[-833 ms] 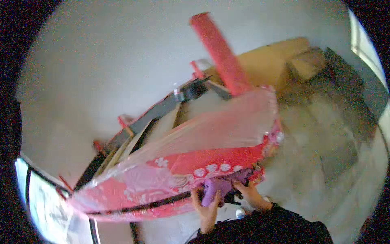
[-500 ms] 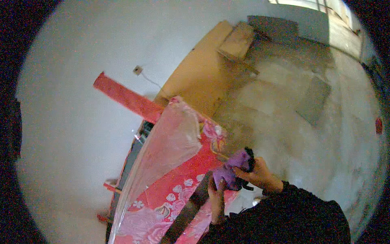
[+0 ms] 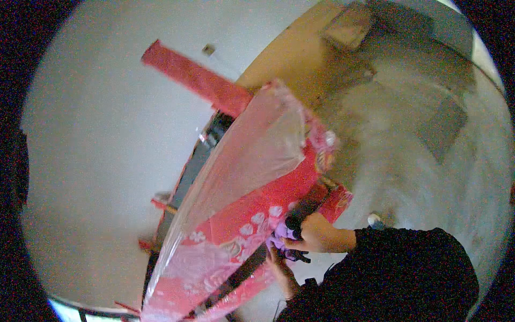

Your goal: The person wipes the edges and surfaces of a bed frame and a door frame using a purple cloth.

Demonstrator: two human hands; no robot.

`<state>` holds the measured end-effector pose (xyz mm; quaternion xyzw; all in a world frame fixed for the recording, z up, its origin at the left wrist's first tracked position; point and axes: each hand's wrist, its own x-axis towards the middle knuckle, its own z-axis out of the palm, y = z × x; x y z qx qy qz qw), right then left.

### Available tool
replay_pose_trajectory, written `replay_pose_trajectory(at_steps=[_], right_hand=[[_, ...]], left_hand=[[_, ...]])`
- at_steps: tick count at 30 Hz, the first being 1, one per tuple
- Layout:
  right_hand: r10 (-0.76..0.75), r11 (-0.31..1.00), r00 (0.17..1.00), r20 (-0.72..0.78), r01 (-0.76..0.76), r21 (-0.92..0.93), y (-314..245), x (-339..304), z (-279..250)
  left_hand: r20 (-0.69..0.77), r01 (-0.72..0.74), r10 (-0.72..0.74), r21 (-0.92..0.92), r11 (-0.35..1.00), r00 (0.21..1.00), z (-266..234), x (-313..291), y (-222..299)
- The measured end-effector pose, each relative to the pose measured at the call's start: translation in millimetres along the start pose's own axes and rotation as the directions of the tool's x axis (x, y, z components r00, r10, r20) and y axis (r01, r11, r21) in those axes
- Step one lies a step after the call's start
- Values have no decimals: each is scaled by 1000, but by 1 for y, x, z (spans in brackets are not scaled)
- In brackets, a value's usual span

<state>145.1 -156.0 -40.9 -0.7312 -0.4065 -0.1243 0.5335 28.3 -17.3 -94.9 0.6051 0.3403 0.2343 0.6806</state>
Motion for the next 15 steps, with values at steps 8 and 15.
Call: replay_pose_trajectory(at_steps=[8,15], right_hand=[[48,858,694,718,-397,327,-13,-33,81],[5,20,420,907,-907,420,-9,-16,79]], left_hand=[[-564,-154,266,239,959,782,-43,-72,70],[-416,-255,602,635,729,682,-14,-77,107]])
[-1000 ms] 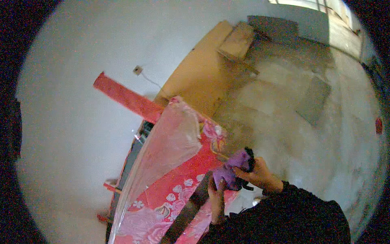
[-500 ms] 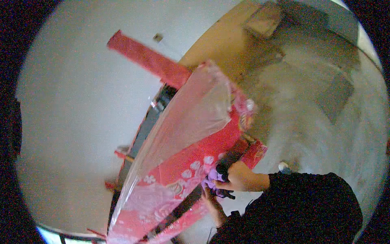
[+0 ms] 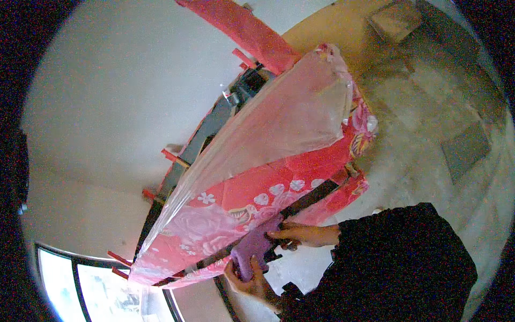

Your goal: The person wipes the edges and surfaces of a bed frame and a door frame using a purple cloth.

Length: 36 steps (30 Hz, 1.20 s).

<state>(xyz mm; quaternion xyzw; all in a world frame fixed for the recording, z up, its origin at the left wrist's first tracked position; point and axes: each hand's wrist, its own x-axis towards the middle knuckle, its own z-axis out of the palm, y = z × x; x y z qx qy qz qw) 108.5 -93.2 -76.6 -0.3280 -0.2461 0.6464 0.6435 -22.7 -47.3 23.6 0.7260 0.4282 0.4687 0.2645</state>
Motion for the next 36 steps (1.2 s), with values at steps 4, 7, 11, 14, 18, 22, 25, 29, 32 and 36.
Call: replay_pose_trajectory(at_steps=[4,7,11,14,18,22,25,29,32,36], right_hand=[[28,995,991,-130,-15,101,-11,-18,-28],[-100,984,949,-300,139,110,-42,-65,-40],[-379,919,574,-726,324,-224,-30,-112,-73],[-378,917,476,-794,312,-249,-50,-166,-60],[-587,808,287,-757,141,-573,-54,-214,-41],[-817,212,395,-420,-472,-856,-83,-246,-38],[-905,71,379,-194,-314,-947,-95,-240,-30],[-829,39,539,-152,-215,-976,-110,-203,-18],[-755,252,583,-301,-166,-953,-87,-154,-48],[-884,376,413,-219,352,-857,-50,-79,-35]], left_hand=[[188,-8,4,18,1000,982,33,2,8],[313,-18,33,-51,999,949,66,-11,10],[607,23,75,-152,988,791,108,-47,8],[897,275,26,-163,948,442,139,-67,-7],[976,122,99,-125,985,196,158,-81,24],[903,191,419,-429,883,91,179,-85,16],[906,314,412,-420,852,94,178,-83,21],[935,450,154,-292,844,319,148,-69,20],[869,596,37,-368,714,493,127,-61,-3],[591,520,-199,-440,733,781,91,-53,-39]])
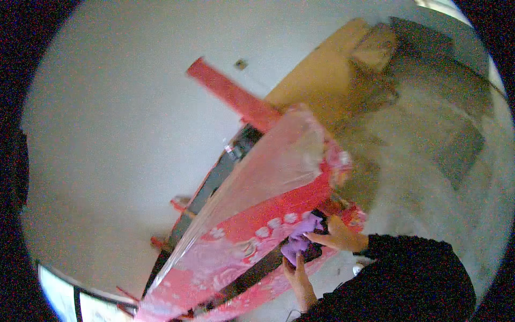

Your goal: The person wipes the edges and surfaces of a bed frame and a door frame using a purple cloth.

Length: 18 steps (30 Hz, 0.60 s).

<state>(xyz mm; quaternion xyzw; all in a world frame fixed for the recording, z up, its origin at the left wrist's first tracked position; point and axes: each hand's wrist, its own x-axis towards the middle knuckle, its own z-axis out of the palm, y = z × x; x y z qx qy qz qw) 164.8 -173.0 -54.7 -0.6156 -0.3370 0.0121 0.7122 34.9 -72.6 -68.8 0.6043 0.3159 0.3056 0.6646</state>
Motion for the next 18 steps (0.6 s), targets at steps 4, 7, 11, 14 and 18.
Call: replay_pose_trajectory(at_steps=[4,7,11,14,18], right_hand=[[370,825,877,308,-462,324,31,-32,53],[499,753,705,505,-641,151,31,-33,77],[504,449,582,638,-808,382,32,-30,96],[447,453,557,700,-816,359,43,-31,97],[599,284,557,576,-820,498,54,-39,80]], left_hand=[[-201,-22,39,85,996,979,-46,-6,24],[-287,-166,273,349,922,918,-77,-17,39],[-219,-220,453,645,732,864,-87,-33,66],[-353,-202,370,429,880,860,-56,-37,85],[-277,-111,170,215,970,946,-39,-20,71]])
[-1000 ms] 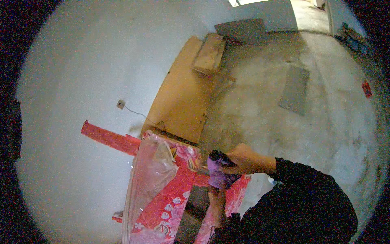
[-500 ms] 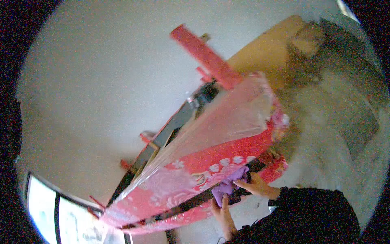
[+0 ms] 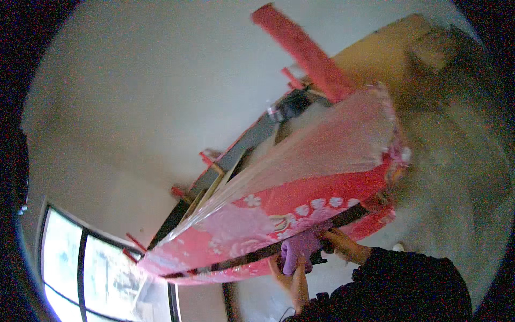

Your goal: The person wipes the edges and surfaces of a bed frame and a door frame using a purple cloth.

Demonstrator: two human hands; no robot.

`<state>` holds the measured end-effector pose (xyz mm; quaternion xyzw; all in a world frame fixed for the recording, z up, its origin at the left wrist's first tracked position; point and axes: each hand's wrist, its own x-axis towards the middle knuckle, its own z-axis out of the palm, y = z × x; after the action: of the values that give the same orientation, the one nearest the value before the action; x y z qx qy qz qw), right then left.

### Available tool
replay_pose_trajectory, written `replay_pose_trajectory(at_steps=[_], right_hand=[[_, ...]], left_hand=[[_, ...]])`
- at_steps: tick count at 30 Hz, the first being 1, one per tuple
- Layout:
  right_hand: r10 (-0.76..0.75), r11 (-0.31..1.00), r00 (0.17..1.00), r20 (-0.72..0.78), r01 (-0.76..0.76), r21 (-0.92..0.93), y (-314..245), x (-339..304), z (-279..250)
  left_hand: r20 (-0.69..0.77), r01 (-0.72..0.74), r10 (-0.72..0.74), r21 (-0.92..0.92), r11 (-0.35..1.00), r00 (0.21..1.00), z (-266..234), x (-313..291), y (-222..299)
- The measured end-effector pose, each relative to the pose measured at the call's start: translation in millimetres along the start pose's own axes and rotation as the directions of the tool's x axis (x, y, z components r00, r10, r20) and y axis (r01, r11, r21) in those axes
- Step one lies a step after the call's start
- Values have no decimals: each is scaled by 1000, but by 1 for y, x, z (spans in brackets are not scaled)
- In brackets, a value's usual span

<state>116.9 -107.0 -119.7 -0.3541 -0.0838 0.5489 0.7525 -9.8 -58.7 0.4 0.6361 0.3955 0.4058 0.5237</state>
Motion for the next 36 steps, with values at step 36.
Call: replay_pose_trajectory(at_steps=[36], right_hand=[[-282,898,953,114,304,-319,-12,-32,31]], left_hand=[[92,139,-137,-11,990,986,-50,9,-69]])
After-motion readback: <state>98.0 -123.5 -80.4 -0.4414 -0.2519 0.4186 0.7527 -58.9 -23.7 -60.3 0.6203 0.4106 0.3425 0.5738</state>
